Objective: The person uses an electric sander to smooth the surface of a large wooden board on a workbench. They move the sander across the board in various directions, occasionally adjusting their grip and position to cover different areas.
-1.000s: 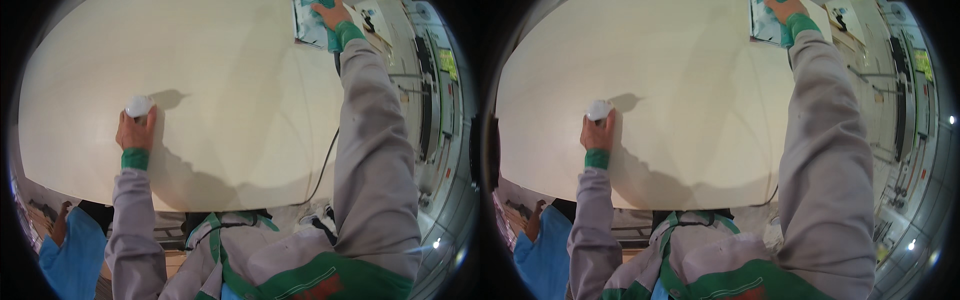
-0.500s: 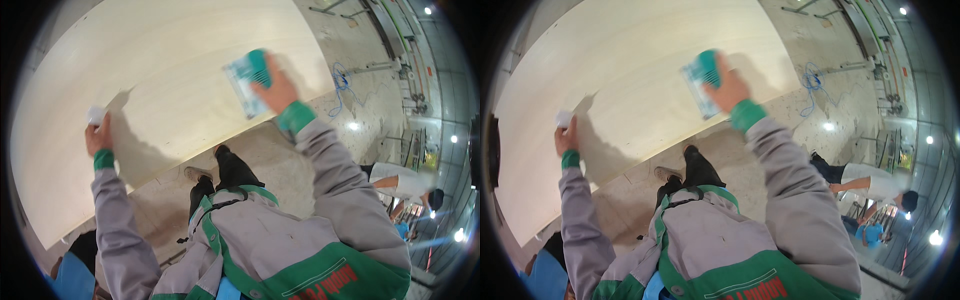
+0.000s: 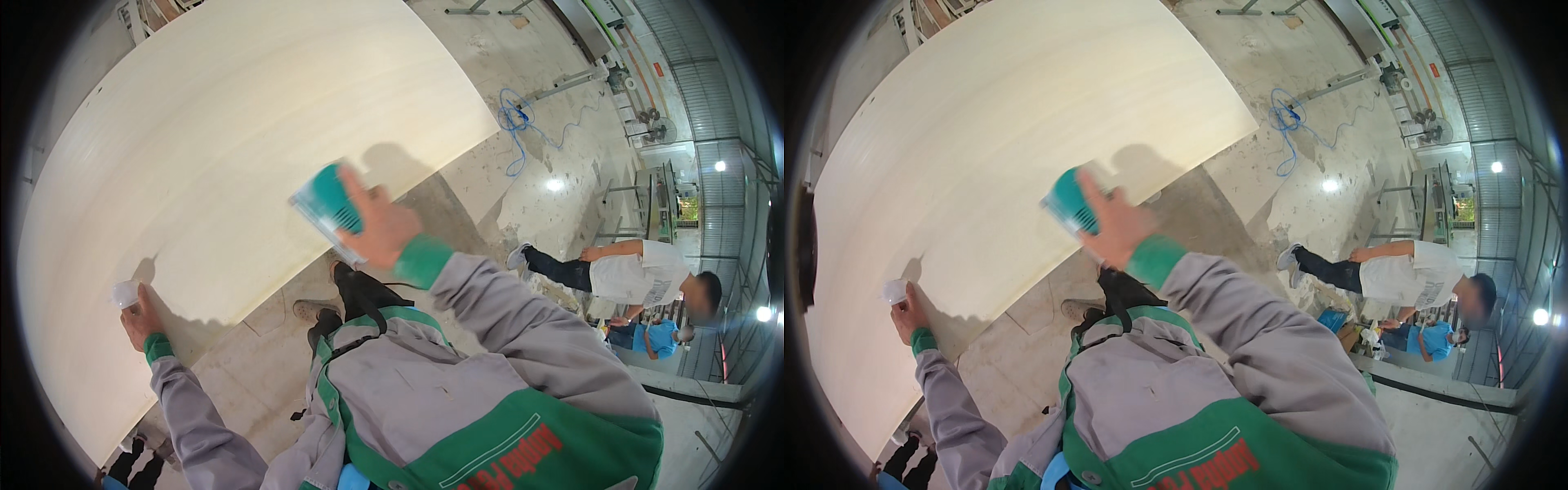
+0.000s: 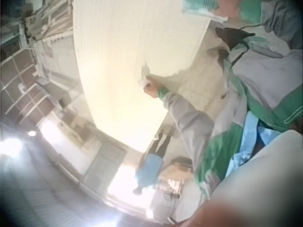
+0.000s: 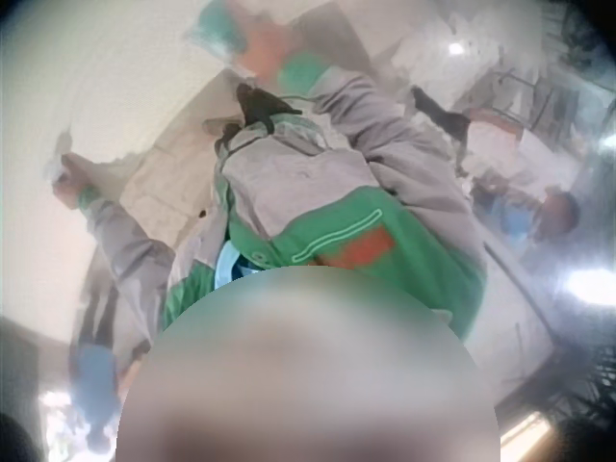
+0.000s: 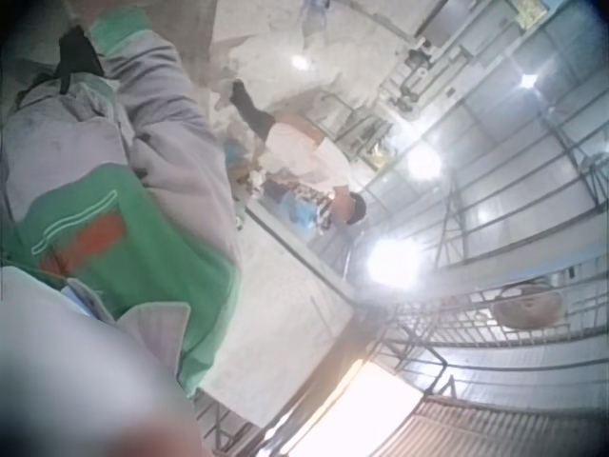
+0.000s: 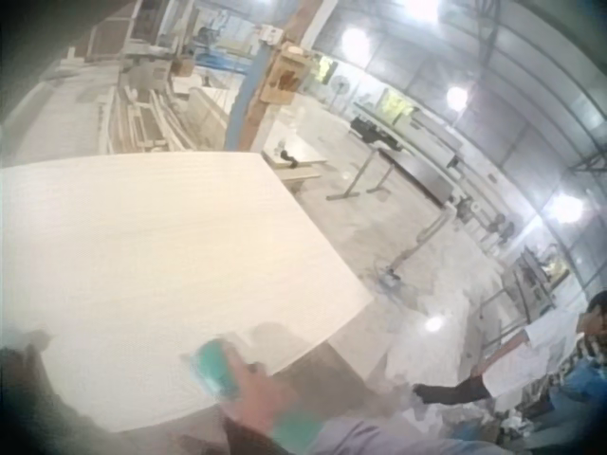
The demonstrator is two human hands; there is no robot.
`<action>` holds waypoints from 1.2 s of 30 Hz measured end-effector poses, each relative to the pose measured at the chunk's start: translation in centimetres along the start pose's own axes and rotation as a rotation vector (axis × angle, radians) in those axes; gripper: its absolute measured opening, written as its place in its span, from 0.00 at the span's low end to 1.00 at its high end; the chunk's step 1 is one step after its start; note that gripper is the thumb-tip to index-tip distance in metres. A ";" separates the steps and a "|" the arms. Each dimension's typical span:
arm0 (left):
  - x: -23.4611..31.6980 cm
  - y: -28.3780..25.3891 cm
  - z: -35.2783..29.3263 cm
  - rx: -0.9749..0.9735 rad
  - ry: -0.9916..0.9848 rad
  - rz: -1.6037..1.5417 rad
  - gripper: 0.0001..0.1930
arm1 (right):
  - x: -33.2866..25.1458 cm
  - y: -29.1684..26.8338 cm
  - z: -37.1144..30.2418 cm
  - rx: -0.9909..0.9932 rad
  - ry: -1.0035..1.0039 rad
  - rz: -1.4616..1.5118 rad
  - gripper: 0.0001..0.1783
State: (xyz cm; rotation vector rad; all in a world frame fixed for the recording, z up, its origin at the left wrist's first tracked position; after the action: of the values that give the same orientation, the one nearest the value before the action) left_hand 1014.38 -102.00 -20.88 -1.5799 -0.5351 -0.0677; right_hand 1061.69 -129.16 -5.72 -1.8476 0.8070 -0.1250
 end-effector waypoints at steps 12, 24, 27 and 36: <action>0.9 -0.5 -1.7 0.088 -0.006 -0.007 0.35 | 18.7 -12.6 19.4 0.573 0.226 0.060 0.59; 1.4 -1.2 -2.1 0.079 0.010 0.004 0.37 | -11.8 -2.7 17.4 0.226 -0.408 -0.080 0.56; 1.1 -1.1 -2.0 0.073 0.002 -0.014 0.37 | -12.3 1.2 8.7 0.075 -0.459 -0.074 0.54; 0.9 -1.0 -2.0 0.059 0.013 -0.095 0.35 | -5.8 2.0 -3.7 0.065 -0.169 0.090 0.54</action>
State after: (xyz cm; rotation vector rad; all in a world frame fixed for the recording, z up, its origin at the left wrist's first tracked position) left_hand 1015.33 -103.64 -19.43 -1.4952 -0.5965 -0.1324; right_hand 1054.71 -129.12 -4.26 -1.7322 0.7573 0.0610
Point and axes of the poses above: each hand's wrist, its own z-axis towards the middle knuckle, its own y-axis out of the palm, x = y × z, the point moved 2 cm from there along z, towards the middle knuckle, and after that the axes turned 5 degrees about -z, right-handed, at the moved point
